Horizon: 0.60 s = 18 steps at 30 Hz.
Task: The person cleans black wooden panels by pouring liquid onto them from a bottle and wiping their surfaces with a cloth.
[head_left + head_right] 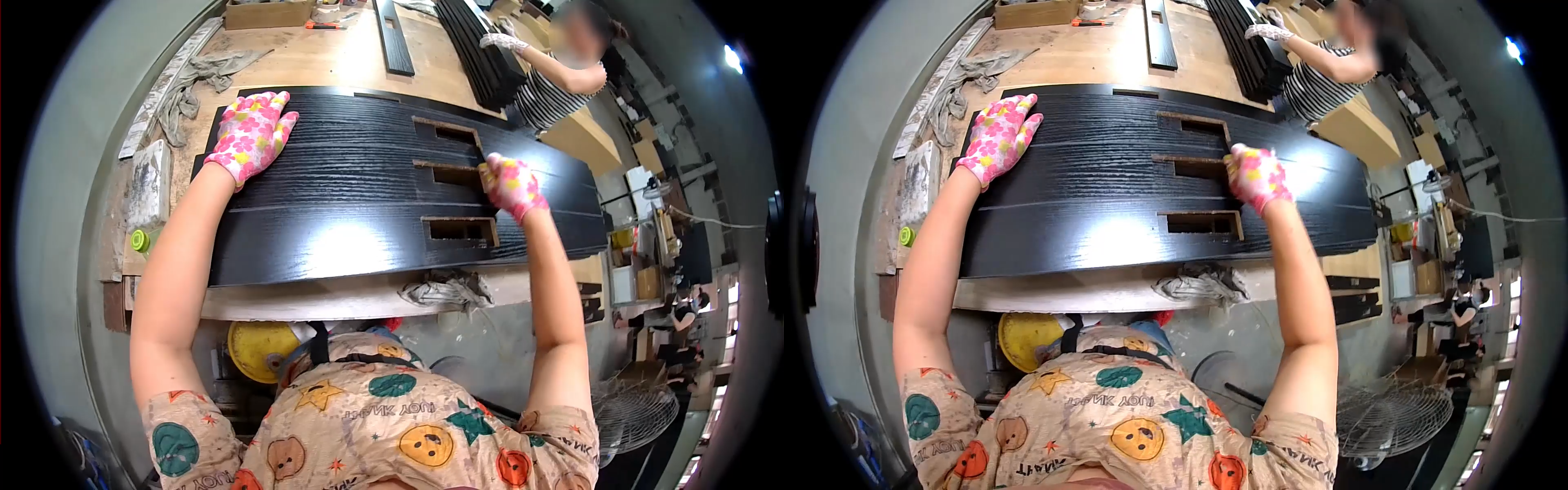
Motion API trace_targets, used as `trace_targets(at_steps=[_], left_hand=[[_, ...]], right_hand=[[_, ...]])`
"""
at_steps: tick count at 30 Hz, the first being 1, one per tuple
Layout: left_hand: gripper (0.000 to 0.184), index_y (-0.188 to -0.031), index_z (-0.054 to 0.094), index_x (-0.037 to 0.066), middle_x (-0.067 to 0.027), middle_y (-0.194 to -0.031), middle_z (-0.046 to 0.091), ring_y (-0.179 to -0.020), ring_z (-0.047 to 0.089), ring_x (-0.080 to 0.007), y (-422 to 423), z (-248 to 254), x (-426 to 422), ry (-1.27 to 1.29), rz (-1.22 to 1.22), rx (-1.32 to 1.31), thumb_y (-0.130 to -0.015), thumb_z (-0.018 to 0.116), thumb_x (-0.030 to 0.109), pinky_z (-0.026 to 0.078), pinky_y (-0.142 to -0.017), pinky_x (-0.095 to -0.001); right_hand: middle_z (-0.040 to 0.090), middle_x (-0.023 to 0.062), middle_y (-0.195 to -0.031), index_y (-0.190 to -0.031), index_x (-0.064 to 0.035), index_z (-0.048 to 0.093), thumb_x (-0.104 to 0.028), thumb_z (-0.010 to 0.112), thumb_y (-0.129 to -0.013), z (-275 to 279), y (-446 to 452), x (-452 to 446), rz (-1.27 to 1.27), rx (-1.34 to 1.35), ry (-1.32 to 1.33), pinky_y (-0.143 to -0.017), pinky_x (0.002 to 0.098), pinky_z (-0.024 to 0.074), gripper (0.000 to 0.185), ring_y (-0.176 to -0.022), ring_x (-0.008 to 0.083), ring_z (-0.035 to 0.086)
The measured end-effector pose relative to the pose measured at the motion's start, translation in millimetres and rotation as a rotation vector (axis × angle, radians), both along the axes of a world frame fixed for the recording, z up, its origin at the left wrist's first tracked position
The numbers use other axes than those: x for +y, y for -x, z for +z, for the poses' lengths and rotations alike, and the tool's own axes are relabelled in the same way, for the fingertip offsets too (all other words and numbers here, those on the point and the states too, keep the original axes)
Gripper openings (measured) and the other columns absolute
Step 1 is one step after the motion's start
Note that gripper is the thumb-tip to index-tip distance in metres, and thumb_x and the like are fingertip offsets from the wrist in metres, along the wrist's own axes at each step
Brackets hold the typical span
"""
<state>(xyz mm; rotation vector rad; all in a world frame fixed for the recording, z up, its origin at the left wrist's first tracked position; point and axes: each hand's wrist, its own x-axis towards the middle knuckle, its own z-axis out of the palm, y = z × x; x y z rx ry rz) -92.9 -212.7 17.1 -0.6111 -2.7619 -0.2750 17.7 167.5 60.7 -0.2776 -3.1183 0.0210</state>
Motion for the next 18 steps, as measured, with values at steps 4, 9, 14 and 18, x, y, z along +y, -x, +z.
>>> trace_targets(at_steps=[4, 9, 14, 18], left_hand=[[0.045, -0.132, 0.051, 0.007, -0.0134, -0.132, 0.054, -0.125, 0.046, -0.0288, 1, 6, 0, 0.012, 0.023, -0.009, -0.097, 0.048, 0.035, 0.032, -0.105, -0.0421], [0.045, -0.133, 0.051, 0.008, -0.0126, -0.133, 0.053, -0.126, 0.045, -0.0294, -6, 11, 3, 0.003, 0.021, -0.073, -0.098, 0.047, 0.036, 0.031, -0.106, -0.0422], [0.046, -0.134, 0.05, 0.008, -0.0124, -0.133, 0.052, -0.126, 0.045, -0.0295, -4, 8, 0, -0.017, 0.015, -0.059, -0.098, 0.047, 0.036, 0.031, -0.106, -0.0409], [0.045, -0.132, 0.051, 0.008, -0.0131, -0.133, 0.053, -0.125, 0.046, -0.0301, 2, 1, 0, 0.011, 0.027, -0.02, -0.097, 0.048, 0.036, 0.032, -0.105, -0.0421]], right_hand=[[0.067, 0.0219, -0.091, -0.089, -0.0049, 0.064, -0.024, 0.047, -0.093, 3, 2, 21, -0.157, 0.049, 0.084, -0.082, 0.0429, 0.0496, 0.026, -0.084, 0.0389, 0.064], [0.068, 0.0179, -0.09, -0.092, -0.0083, 0.065, -0.021, 0.047, -0.092, -17, 17, 23, -0.03, 0.076, 0.116, -0.088, 0.0452, 0.0488, 0.022, -0.085, 0.0386, 0.065], [0.07, 0.0146, -0.09, -0.094, -0.01, 0.066, -0.022, 0.051, -0.09, 6, 2, -35, 0.142, 0.035, -0.013, -0.081, 0.0422, 0.051, 0.02, -0.089, 0.0332, 0.066], [0.068, 0.0151, -0.088, -0.086, -0.009, 0.064, -0.021, 0.053, -0.088, -34, 38, 19, -0.076, 0.066, 0.527, -0.079, 0.0436, 0.0497, 0.016, -0.087, 0.0356, 0.064]])
